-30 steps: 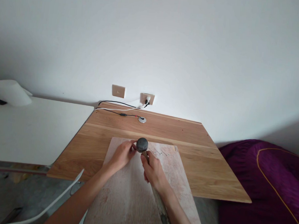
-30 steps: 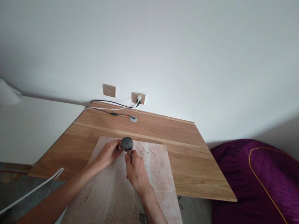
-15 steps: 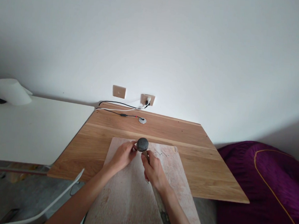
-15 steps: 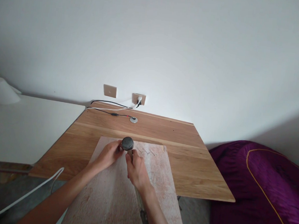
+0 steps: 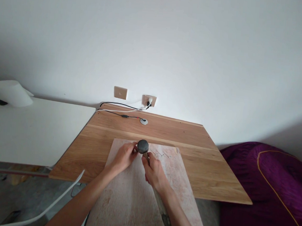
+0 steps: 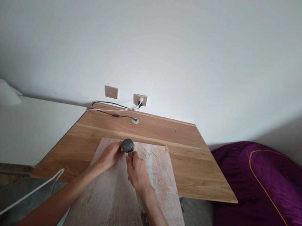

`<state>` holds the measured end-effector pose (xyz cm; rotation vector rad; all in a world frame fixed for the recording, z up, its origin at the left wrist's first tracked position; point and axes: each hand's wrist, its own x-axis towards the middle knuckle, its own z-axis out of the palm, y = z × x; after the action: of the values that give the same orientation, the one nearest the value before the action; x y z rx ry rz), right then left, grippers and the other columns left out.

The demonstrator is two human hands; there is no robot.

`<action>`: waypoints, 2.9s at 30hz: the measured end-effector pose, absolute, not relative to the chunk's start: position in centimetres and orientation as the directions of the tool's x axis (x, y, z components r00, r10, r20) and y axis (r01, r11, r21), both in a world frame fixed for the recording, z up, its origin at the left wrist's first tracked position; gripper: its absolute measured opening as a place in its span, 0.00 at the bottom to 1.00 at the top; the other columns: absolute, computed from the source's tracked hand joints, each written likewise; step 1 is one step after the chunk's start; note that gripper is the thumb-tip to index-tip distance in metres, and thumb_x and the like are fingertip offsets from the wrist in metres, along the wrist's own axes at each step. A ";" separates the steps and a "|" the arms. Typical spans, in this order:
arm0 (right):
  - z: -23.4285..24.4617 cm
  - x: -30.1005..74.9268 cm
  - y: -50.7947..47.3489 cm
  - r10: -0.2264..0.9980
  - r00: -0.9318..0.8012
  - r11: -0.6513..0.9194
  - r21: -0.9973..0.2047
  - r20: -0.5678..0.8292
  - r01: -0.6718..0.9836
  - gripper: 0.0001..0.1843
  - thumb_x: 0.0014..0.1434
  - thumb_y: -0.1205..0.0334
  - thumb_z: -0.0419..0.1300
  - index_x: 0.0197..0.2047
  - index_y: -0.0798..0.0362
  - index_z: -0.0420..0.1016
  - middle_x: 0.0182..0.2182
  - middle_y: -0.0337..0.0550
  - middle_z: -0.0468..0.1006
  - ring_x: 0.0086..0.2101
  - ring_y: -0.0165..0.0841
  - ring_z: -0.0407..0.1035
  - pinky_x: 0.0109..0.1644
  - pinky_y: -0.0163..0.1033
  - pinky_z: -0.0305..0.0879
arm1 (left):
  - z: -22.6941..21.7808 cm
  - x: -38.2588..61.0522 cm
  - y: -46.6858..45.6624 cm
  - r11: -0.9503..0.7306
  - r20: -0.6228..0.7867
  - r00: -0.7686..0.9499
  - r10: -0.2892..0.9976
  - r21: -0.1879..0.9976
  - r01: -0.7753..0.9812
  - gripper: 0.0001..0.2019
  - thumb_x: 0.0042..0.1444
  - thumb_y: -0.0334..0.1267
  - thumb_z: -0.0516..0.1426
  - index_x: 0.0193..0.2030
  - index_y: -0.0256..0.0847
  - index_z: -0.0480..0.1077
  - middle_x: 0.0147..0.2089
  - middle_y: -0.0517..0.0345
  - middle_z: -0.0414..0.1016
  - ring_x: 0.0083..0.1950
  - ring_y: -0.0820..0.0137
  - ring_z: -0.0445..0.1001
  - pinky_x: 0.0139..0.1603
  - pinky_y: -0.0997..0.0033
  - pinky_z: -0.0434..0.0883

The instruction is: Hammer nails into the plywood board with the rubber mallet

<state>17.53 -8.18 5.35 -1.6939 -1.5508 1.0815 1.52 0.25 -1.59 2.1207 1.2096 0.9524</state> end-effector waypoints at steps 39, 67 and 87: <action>3.8 22.5 -13.5 0.968 0.068 -0.250 -0.892 -0.242 0.376 0.25 0.66 0.32 0.50 0.39 0.47 0.62 0.17 0.26 0.63 0.12 0.26 0.59 0.15 0.31 0.46 | 1.1 2.3 -3.6 -0.770 0.553 0.538 0.636 0.410 0.489 0.14 0.63 0.27 0.58 0.54 0.42 0.73 0.44 0.52 0.79 0.48 0.60 0.76 0.54 0.58 0.71; 1.7 24.4 -15.7 0.958 0.148 -0.283 -0.878 -0.244 0.385 0.29 0.65 0.29 0.48 0.42 0.48 0.66 0.13 0.26 0.61 0.12 0.30 0.58 0.16 0.34 0.50 | 0.9 2.3 -3.8 -0.711 0.454 0.547 0.703 0.463 0.529 0.12 0.63 0.24 0.59 0.48 0.43 0.78 0.42 0.55 0.81 0.44 0.65 0.80 0.47 0.66 0.75; 2.0 24.3 -15.7 0.956 0.154 -0.288 -0.885 -0.248 0.366 0.29 0.65 0.29 0.50 0.41 0.48 0.66 0.14 0.25 0.60 0.12 0.28 0.58 0.16 0.33 0.50 | -1.5 -0.7 -0.1 -0.551 0.423 0.354 0.834 0.632 0.545 0.10 0.59 0.23 0.62 0.41 0.42 0.79 0.40 0.56 0.81 0.41 0.67 0.79 0.44 0.69 0.74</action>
<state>24.29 -15.69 1.98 -1.7606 -1.2680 1.1180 -0.69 -0.08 -1.49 2.2395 1.2086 1.0371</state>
